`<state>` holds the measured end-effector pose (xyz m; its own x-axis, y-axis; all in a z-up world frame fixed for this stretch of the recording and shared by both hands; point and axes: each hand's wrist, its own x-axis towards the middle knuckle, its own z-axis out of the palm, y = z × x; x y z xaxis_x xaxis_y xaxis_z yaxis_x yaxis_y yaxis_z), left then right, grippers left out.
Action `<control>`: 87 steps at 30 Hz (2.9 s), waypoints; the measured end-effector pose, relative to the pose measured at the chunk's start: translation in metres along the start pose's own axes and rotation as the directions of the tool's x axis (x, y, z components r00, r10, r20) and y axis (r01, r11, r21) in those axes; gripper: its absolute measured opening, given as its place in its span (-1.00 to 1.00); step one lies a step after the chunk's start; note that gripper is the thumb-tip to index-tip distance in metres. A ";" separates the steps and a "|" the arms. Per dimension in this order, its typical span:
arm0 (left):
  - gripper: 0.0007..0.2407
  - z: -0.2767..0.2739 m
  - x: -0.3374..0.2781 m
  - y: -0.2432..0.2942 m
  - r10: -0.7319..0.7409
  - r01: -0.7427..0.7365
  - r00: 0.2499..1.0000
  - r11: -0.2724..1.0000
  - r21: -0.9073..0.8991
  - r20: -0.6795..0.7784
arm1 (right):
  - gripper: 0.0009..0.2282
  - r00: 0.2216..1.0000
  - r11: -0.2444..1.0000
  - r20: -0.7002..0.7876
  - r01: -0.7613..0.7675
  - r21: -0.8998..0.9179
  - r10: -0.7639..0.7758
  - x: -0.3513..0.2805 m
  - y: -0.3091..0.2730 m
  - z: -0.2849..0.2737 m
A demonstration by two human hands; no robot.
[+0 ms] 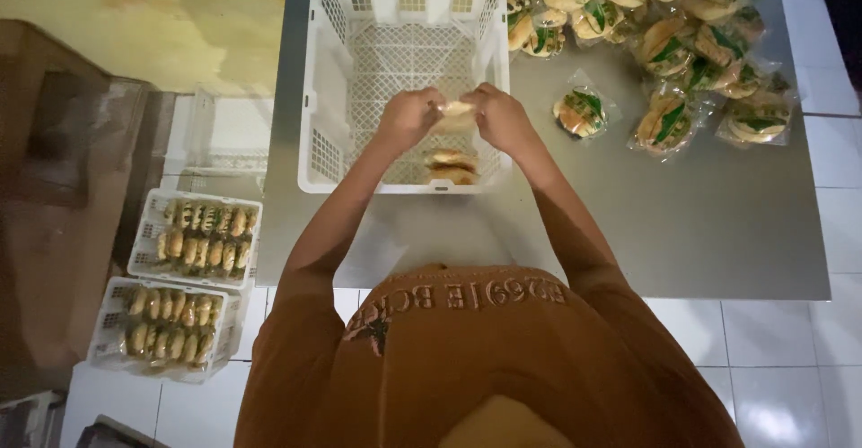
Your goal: Organizing packaged bakery items from a metal table into a white plastic crate.
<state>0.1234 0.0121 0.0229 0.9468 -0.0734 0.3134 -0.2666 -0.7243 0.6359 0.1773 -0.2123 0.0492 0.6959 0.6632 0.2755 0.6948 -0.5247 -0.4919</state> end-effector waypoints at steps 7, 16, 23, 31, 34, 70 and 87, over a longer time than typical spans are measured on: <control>-0.88 0.030 -0.006 -0.029 -0.035 0.050 0.987 0.994 -0.097 0.155 | -0.65 0.991 0.999 0.137 0.016 -0.030 -0.012 -0.007 0.025 0.024; -0.84 0.054 -0.009 -0.053 -0.112 0.132 0.923 0.991 -0.030 0.369 | -0.76 0.896 0.965 0.429 0.007 -0.263 0.111 -0.002 0.008 0.028; -0.83 0.088 -0.014 -0.085 -0.103 0.090 0.899 0.995 0.050 0.426 | -0.84 0.895 0.843 0.438 0.168 -0.512 0.087 -0.010 0.099 0.142; -0.62 0.050 -0.013 -0.042 -0.272 0.195 0.824 0.960 0.202 0.497 | -0.59 0.989 0.980 -0.005 0.144 0.134 -0.145 -0.011 0.055 0.075; -0.53 0.037 -0.011 -0.032 -0.300 0.227 0.841 0.951 0.209 0.451 | -0.79 0.939 0.976 -0.330 -0.025 0.218 0.098 -0.006 0.030 0.010; -0.57 0.044 -0.062 0.113 -0.032 0.152 0.987 0.526 -0.837 0.159 | -0.21 0.792 0.982 -0.609 0.151 0.113 -0.051 -0.131 0.002 -0.021; -0.71 0.032 -0.106 0.125 -0.268 -0.014 0.929 0.666 -0.746 -0.256 | -0.71 0.766 0.684 -0.478 0.068 0.726 0.430 -0.140 -0.035 -0.018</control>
<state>-0.0048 -0.0924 0.0468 0.9047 0.3011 0.3015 -0.3250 0.0298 0.9452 0.0588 -0.2969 0.0424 0.9187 0.0276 0.3939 0.3911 0.0738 -0.9174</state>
